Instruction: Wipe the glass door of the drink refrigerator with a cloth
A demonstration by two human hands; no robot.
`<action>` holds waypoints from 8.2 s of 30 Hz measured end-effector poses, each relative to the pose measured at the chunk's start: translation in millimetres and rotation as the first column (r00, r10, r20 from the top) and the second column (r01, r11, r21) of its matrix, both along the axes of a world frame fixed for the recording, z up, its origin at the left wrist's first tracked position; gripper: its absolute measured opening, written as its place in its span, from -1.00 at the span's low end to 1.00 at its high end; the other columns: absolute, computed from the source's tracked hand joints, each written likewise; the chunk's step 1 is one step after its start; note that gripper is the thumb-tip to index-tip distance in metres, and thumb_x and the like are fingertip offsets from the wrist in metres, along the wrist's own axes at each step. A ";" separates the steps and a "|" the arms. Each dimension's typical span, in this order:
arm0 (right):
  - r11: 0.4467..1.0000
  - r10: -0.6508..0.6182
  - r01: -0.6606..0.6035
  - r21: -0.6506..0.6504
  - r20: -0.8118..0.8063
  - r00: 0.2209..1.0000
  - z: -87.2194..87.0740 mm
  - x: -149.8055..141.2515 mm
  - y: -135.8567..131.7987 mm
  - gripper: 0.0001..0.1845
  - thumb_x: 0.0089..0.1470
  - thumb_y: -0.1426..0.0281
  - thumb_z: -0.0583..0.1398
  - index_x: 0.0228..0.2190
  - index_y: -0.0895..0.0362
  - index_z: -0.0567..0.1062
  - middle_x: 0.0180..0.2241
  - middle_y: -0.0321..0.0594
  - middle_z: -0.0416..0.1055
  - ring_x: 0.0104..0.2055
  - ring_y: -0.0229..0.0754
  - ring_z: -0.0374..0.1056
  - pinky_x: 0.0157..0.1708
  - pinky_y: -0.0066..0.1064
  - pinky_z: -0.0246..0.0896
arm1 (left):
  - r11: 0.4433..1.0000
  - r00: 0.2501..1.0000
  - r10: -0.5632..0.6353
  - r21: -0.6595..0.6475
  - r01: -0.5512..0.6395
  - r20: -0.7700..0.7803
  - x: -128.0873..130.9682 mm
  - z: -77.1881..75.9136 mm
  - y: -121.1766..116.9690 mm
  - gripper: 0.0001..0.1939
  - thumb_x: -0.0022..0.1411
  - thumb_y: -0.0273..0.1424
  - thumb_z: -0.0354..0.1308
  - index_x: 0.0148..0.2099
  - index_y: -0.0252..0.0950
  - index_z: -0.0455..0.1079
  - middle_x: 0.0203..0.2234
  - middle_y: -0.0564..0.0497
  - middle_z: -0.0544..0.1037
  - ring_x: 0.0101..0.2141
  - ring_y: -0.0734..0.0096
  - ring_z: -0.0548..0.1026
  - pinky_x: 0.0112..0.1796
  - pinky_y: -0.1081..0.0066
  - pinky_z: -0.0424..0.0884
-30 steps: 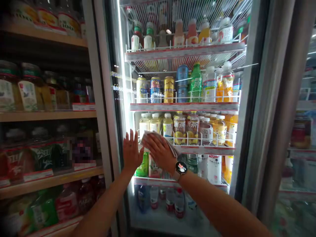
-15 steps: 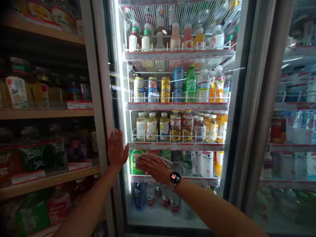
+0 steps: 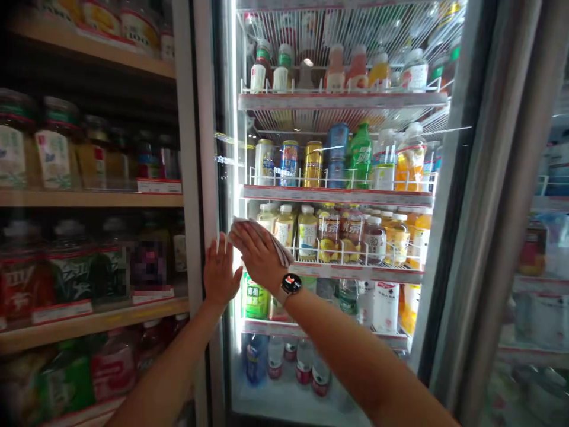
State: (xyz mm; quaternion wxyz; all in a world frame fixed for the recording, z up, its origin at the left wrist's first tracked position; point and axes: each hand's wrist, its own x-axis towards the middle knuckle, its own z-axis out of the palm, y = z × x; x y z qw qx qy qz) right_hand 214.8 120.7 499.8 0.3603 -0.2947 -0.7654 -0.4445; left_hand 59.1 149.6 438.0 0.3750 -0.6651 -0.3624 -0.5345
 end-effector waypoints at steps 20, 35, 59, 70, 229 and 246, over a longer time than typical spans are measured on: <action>0.994 -0.050 0.044 -0.096 -0.059 0.997 6.9 22.7 -12.1 -0.37 0.28 0.50 -0.01 0.35 0.14 0.06 0.41 -0.12 -0.09 0.46 -0.06 -0.26 0.41 0.06 -0.30 | 1.000 1.000 -0.017 -0.022 0.017 0.010 -1.0 1.3 -0.6 -0.27 0.42 -0.06 -0.20 0.47 -0.30 -0.22 0.42 -0.18 -0.09 0.40 0.02 -0.16 0.33 -0.02 -0.13; 0.838 0.346 -0.476 -0.268 -0.413 0.842 -14.1 18.2 -41.7 -0.06 0.07 0.58 -0.06 0.39 0.16 -0.38 0.44 -0.09 -0.22 0.46 -0.13 -0.25 0.37 -0.02 -0.10 | 0.949 0.976 -0.197 -0.234 0.213 0.091 50.7 12.2 -33.7 -0.34 0.46 -0.16 -0.28 0.48 -0.22 -0.35 0.43 -0.09 -0.08 0.41 0.22 -0.21 0.35 0.05 -0.07; 1.000 -0.006 0.008 0.016 -0.118 0.993 -3.0 106.9 -12.5 -0.18 0.29 0.38 0.03 0.39 0.21 -0.31 0.41 -0.05 -0.13 0.44 -0.01 -0.19 0.41 0.00 -0.38 | 0.968 0.669 0.231 -0.234 -0.088 0.706 96.7 -117.7 -19.4 -0.36 0.45 -0.26 -0.21 0.46 -0.37 -0.19 0.40 -0.29 -0.06 0.40 0.10 -0.17 0.33 -0.10 -0.17; 0.998 -0.006 0.013 0.054 -0.124 0.992 -4.2 105.3 -12.6 -0.22 0.29 0.38 0.02 0.39 0.23 -0.23 0.41 -0.06 -0.14 0.45 -0.02 -0.20 0.41 -0.03 -0.43 | 0.993 0.911 0.116 -0.069 -0.096 0.396 109.4 139.1 -4.3 -0.36 0.42 -0.34 -0.17 0.46 -0.33 -0.19 0.43 -0.08 -0.07 0.41 0.23 -0.27 0.36 0.03 -0.28; 1.000 -0.012 0.015 0.020 -0.165 0.986 -7.8 102.8 -13.8 -0.21 0.29 0.39 0.01 0.39 0.18 -0.28 0.41 -0.09 -0.15 0.45 -0.03 -0.19 0.41 -0.02 -0.38 | 0.993 0.957 0.115 -0.040 -0.109 0.266 79.4 116.5 -4.7 -0.37 0.44 -0.31 -0.20 0.47 -0.22 -0.23 0.43 -0.05 -0.05 0.41 0.25 -0.22 0.36 -0.01 -0.25; 0.999 -0.008 0.013 0.035 -0.156 0.988 -8.5 102.4 -11.8 -0.19 0.28 0.39 0.02 0.39 0.20 -0.28 0.42 -0.07 -0.16 0.44 -0.02 -0.18 0.41 0.00 -0.37 | 0.980 0.890 0.200 -0.106 -0.171 0.409 75.9 -147.1 -29.2 -0.32 0.43 -0.44 -0.14 0.47 -0.27 -0.32 0.42 -0.21 -0.14 0.40 0.13 -0.24 0.33 -0.13 -0.17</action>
